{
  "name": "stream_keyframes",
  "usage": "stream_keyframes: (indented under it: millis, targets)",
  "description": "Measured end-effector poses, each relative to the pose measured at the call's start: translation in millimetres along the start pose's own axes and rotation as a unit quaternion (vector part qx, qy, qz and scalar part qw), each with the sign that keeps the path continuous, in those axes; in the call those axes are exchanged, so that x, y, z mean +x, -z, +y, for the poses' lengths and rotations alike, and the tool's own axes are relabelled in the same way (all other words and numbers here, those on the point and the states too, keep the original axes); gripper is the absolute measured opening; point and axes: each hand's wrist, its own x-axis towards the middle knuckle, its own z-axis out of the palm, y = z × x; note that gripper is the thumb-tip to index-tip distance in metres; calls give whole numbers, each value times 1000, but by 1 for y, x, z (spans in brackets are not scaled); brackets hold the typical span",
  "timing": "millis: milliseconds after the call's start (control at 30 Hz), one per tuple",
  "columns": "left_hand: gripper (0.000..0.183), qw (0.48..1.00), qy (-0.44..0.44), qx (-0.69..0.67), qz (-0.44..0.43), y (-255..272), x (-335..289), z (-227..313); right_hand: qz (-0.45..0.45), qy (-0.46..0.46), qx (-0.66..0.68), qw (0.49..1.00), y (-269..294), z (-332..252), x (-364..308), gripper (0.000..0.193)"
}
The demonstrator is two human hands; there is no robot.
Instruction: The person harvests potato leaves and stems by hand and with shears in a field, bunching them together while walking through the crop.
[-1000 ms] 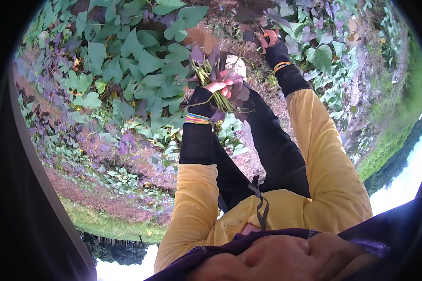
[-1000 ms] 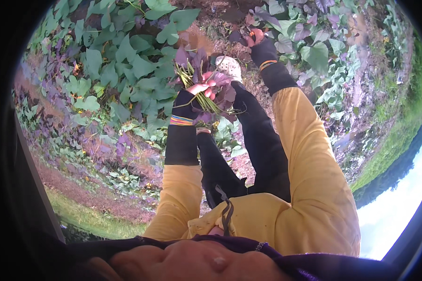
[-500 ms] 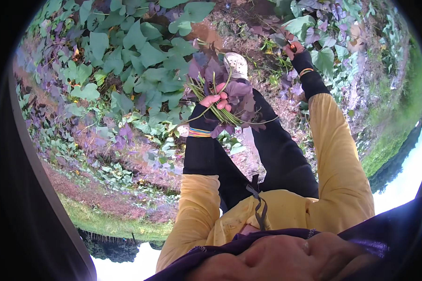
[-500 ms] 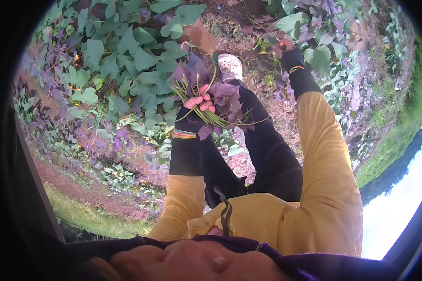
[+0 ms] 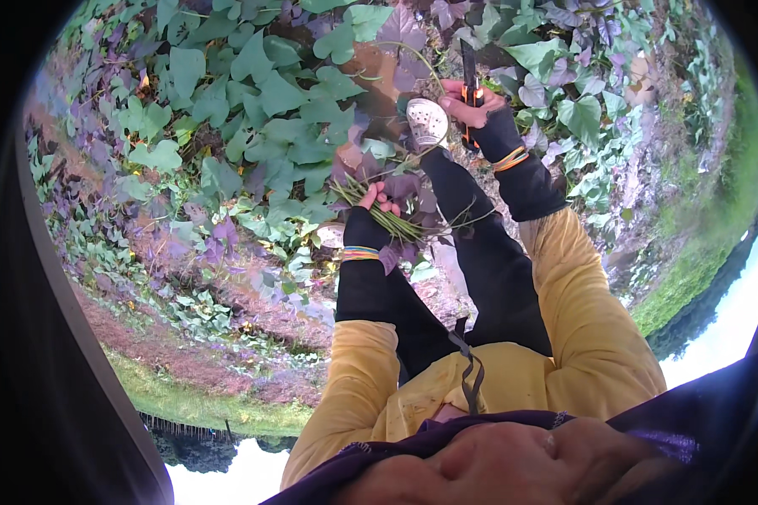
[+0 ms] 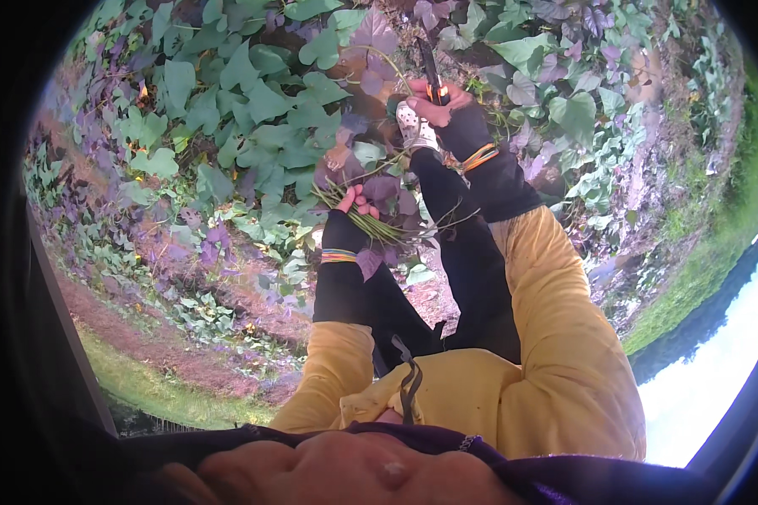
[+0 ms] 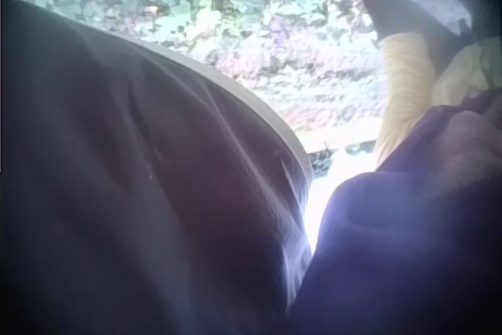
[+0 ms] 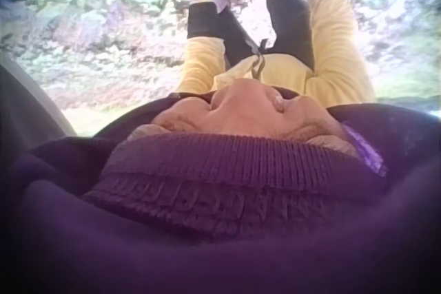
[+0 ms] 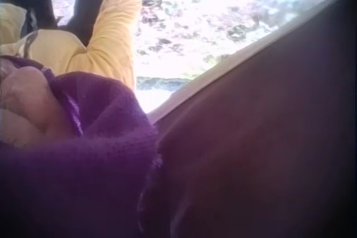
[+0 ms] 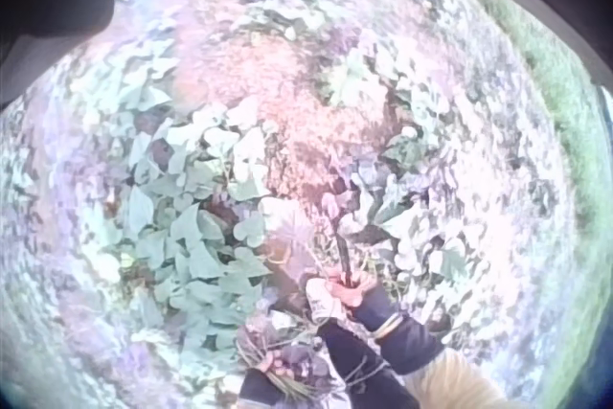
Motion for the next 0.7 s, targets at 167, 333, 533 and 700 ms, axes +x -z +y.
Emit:
stream_keyframes:
  millis: [167,333,533,700]
  targets:
    - [27,996,-77,-39,-35,-21,-4,16,-135,237,-332,903,13,20,-7,37]
    - [30,992,-104,-8,-70,-110,-15,11,-247,197,-358,879,0,54,-46,46]
    - [23,988,-63,13,-144,-80,7,10,-244,142,-357,890,-7,40,-54,26]
    - [13,981,26,45,-189,-106,-18,-10,-82,-73,-26,994,-18,14,-35,17]
